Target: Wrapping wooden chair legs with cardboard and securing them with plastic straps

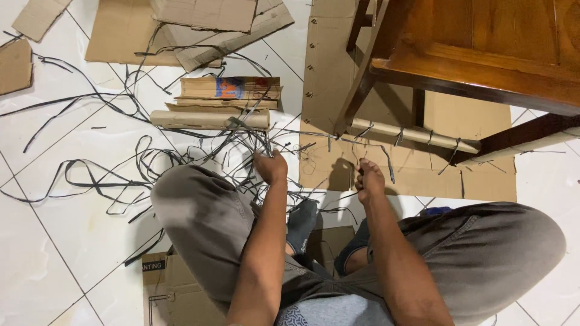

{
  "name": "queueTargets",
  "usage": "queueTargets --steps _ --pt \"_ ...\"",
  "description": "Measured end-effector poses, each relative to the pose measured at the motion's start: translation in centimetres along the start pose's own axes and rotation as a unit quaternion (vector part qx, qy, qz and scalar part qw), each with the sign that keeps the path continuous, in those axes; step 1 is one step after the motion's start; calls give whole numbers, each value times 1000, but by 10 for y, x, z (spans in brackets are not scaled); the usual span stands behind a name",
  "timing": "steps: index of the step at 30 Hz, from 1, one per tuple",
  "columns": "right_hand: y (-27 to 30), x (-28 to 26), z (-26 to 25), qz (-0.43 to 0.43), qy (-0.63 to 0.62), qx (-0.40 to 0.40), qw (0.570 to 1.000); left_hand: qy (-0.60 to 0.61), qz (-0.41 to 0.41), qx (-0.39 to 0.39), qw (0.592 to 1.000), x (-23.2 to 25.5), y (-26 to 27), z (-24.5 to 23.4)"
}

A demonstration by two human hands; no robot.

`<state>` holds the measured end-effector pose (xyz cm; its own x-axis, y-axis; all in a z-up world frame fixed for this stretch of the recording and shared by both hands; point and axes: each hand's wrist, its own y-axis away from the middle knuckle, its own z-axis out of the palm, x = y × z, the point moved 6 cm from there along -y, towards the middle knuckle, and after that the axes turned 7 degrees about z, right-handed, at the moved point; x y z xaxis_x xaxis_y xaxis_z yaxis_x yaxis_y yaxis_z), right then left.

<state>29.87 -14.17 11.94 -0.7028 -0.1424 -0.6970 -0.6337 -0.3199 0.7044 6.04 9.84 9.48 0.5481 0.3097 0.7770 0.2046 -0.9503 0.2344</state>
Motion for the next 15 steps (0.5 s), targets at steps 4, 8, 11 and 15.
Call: queueTargets --steps 4,8,11,15 --pt "-2 18 -4 4 23 40 999 -25 -49 11 998 13 13 -29" --pt "-11 33 -7 -17 89 42 995 5 -80 33 996 31 28 -53" --pt "-16 43 0 -30 198 52 978 -40 14 43 998 114 63 -100" --pt "-17 50 -4 -74 429 73 897 -76 231 14 970 93 54 -40"
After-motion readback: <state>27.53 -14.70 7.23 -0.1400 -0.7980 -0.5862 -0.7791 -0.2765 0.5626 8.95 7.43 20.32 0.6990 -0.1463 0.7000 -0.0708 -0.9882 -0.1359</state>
